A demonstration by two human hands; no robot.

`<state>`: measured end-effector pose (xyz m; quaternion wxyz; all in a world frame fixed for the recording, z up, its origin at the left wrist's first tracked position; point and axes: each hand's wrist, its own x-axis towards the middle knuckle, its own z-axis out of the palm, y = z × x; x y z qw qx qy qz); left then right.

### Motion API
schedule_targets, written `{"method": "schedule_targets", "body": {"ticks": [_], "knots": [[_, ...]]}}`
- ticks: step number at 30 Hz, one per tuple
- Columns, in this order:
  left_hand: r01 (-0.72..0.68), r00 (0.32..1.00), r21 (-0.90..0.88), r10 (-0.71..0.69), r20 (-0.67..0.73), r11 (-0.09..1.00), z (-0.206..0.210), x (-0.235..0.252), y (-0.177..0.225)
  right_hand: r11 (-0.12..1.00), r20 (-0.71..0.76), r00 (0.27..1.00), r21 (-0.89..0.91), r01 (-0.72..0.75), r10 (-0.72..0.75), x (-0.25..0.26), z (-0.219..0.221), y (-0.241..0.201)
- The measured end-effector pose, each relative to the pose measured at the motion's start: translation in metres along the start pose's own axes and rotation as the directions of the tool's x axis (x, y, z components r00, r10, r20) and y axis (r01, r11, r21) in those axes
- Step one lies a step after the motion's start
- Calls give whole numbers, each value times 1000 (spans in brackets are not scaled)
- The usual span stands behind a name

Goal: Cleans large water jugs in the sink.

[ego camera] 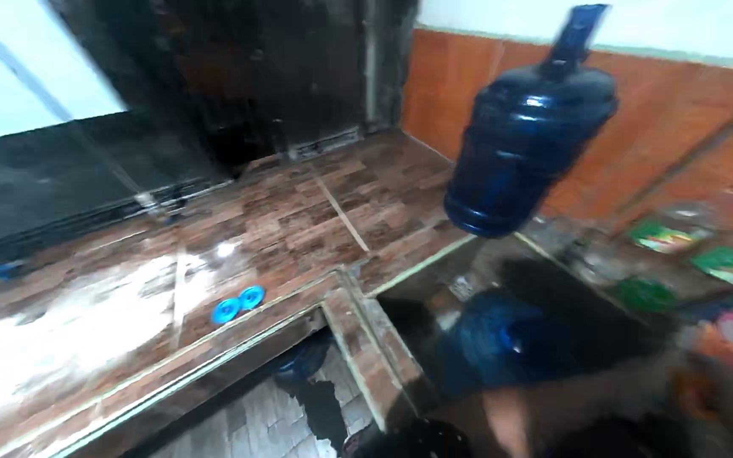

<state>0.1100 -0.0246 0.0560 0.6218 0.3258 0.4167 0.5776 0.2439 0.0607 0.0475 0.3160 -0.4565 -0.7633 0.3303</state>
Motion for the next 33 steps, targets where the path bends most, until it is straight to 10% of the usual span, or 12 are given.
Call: {"method": "schedule_targets", "body": {"ticks": [3,9,19,21,33], "knots": [[-42,998,279,53,-31,959,-16,9,9,998,-101,995,-60,-2,-4,-49,33,-34],[226,971,-87,-232,-63,970,11,40,-26,917,-173,904,-7,-399,392,0,7,-12],[147,962,-57,-156,-225,988,17,84,-58,882,-186,898,346,-319,398,7,8,41],[37,998,74,-32,-60,997,0,91,-58,867,-108,930,411,-281,352,-6,18,29],[229,966,163,-203,-160,960,3,84,-41,909,-45,930,233,-345,365,-10,16,2]]}}
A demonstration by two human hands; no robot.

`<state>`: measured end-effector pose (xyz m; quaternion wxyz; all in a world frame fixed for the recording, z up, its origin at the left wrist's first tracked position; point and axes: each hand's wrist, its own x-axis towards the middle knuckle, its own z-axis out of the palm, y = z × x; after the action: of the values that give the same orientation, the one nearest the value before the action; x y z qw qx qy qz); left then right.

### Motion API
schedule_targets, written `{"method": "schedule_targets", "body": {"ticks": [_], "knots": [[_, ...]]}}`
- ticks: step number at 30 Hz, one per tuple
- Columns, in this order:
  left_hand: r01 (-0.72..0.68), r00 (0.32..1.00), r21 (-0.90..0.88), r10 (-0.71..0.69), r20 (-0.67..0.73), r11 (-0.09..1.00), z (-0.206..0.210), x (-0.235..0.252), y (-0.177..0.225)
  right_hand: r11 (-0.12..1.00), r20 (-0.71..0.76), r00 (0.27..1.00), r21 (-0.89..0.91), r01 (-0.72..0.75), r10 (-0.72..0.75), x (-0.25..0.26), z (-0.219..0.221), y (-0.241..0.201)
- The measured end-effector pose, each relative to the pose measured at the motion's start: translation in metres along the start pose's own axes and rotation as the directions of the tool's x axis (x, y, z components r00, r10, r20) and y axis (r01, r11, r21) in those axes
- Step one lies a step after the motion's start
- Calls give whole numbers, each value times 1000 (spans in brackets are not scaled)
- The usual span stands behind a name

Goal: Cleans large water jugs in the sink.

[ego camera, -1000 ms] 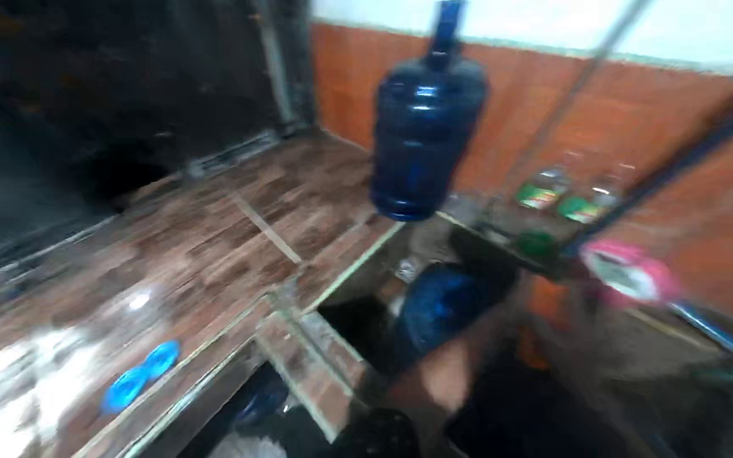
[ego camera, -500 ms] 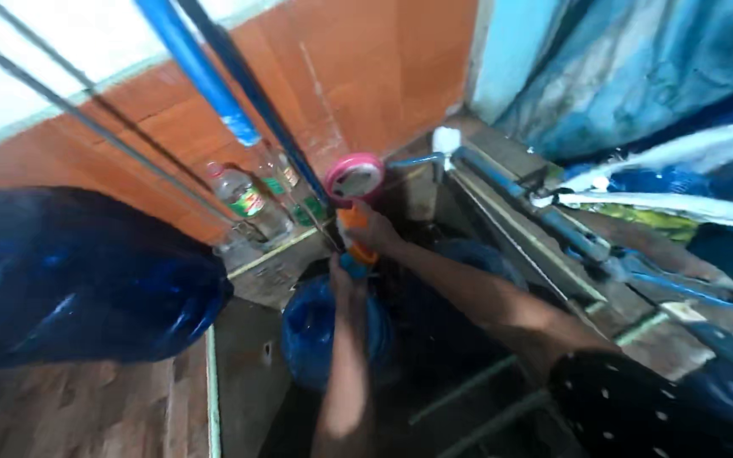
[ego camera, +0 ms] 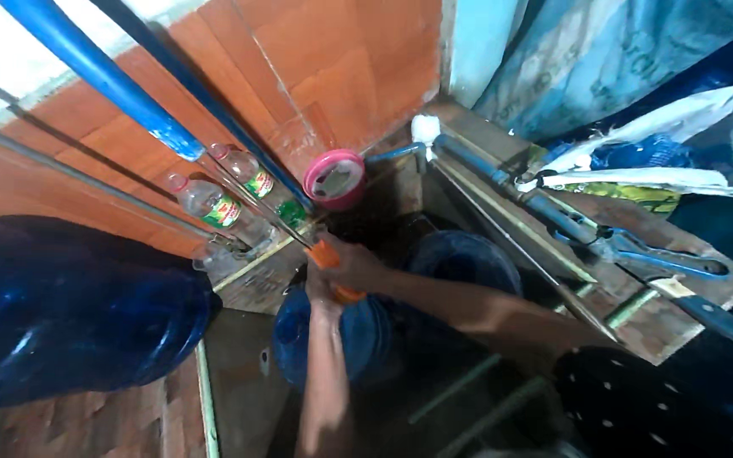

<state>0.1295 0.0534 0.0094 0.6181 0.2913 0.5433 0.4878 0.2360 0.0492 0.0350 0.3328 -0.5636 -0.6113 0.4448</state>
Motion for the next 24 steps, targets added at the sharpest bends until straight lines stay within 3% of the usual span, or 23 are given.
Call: {"method": "schedule_targets", "body": {"ticks": [4,7,9,11,14,17,20,23,24], "knots": [[-56,991,124,70,-110,991,11,4,-8,998,-160,986,36,-47,52,37,-1,2],[-135,988,75,140,-66,988,-9,6,-2,1000,-42,999,16,21,-21,3,12,-8],[-52,995,83,58,-77,995,-10,-3,-3,999,21,999,-2,36,-36,5,6,-10],[25,996,131,-13,-93,991,3,-9,-3,1000,-49,999,0,-1,1,30,-2,-5],[-23,996,116,33,-86,993,7,2,-1,1000,-191,981,8,-21,23,34,1,0],[-53,994,57,58,-93,997,-11,11,-2,999,7,1000,-47,-7,7,-21,6,4],[27,997,114,-18,-80,993,-12,15,-9,963,232,969,-270,-23,88,-68,-6,10],[171,979,138,-185,89,975,-8,29,-8,910,271,953,-413,-12,135,-93,-28,9],[186,976,178,-202,78,966,-6,34,-9,906,241,959,-422,-36,150,-98,-39,7]]}}
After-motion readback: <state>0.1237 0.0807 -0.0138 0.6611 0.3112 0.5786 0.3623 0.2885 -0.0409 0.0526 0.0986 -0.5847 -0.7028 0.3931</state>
